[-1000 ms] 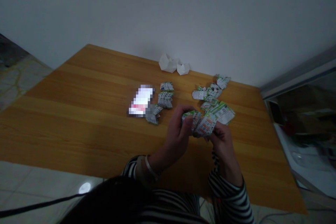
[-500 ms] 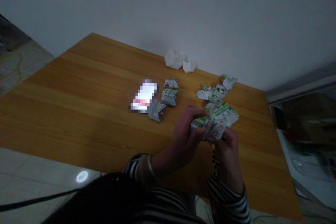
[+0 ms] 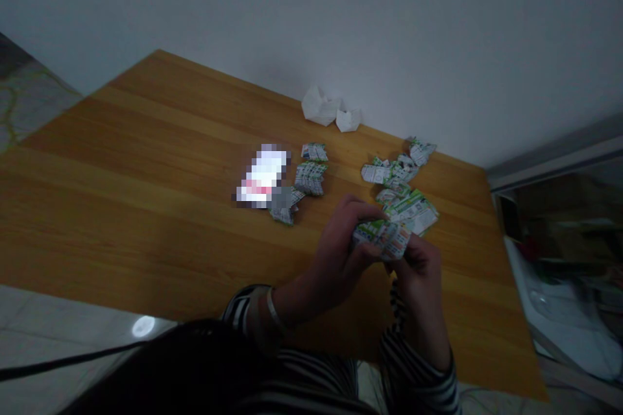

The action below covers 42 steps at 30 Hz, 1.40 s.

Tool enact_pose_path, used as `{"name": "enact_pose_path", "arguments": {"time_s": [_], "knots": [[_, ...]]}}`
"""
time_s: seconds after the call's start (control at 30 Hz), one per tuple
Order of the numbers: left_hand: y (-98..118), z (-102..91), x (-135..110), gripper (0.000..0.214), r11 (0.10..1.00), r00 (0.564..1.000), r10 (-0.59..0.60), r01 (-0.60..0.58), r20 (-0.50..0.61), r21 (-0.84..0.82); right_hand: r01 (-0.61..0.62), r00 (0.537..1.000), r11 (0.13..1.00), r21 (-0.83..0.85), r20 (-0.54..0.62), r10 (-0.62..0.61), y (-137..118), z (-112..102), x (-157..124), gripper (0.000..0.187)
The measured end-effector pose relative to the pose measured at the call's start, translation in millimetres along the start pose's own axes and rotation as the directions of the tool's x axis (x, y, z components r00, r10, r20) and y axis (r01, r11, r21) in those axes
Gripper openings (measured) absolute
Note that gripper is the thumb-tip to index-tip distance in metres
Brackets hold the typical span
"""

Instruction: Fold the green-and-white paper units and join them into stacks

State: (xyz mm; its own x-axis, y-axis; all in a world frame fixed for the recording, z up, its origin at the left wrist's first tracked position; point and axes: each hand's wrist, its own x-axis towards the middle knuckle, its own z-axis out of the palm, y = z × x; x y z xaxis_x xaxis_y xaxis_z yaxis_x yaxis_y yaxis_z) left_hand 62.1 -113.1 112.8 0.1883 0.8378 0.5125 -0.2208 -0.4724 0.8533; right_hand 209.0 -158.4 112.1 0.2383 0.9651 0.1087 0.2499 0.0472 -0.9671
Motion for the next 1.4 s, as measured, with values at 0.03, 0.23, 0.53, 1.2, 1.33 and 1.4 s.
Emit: {"name": "enact_pose_path", "arguments": {"time_s": [0.03,0.23,0.53,1.2,1.33,1.4], "knots": [[-1,-0.7,0,0.045,1.000,1.000,-0.006,0.006,-0.001,0.020,0.005,1.000,1.000,-0.027,-0.006,-0.005,0,0,0,0.016],[-6,-3.4,0,0.049,0.983,0.997,-0.071,0.071,-0.010,0.170,0.066,0.998,0.956,-0.286,0.000,-0.069,-4,-4,-3,0.020],[-4,-6.6,11,0.034,0.958,0.959,-0.281,0.282,0.026,-0.061,0.192,0.978,0.905,-0.379,0.151,-0.144,-13,1,7,0.020],[-30,-3.2,15,0.030,0.874,0.869,-0.486,0.483,-0.099,-0.051,0.281,0.946,0.875,-0.394,0.268,-0.183,9,25,44,0.020],[-25,0.2,10,0.055,0.781,0.791,-0.612,0.603,-0.003,-0.162,0.237,0.941,0.939,-0.248,0.299,-0.158,17,25,34,0.023],[-14,3.2,3,0.052,0.780,0.795,-0.607,0.597,0.002,-0.187,0.230,0.949,0.945,-0.233,0.267,-0.166,9,24,17,0.025]]}}
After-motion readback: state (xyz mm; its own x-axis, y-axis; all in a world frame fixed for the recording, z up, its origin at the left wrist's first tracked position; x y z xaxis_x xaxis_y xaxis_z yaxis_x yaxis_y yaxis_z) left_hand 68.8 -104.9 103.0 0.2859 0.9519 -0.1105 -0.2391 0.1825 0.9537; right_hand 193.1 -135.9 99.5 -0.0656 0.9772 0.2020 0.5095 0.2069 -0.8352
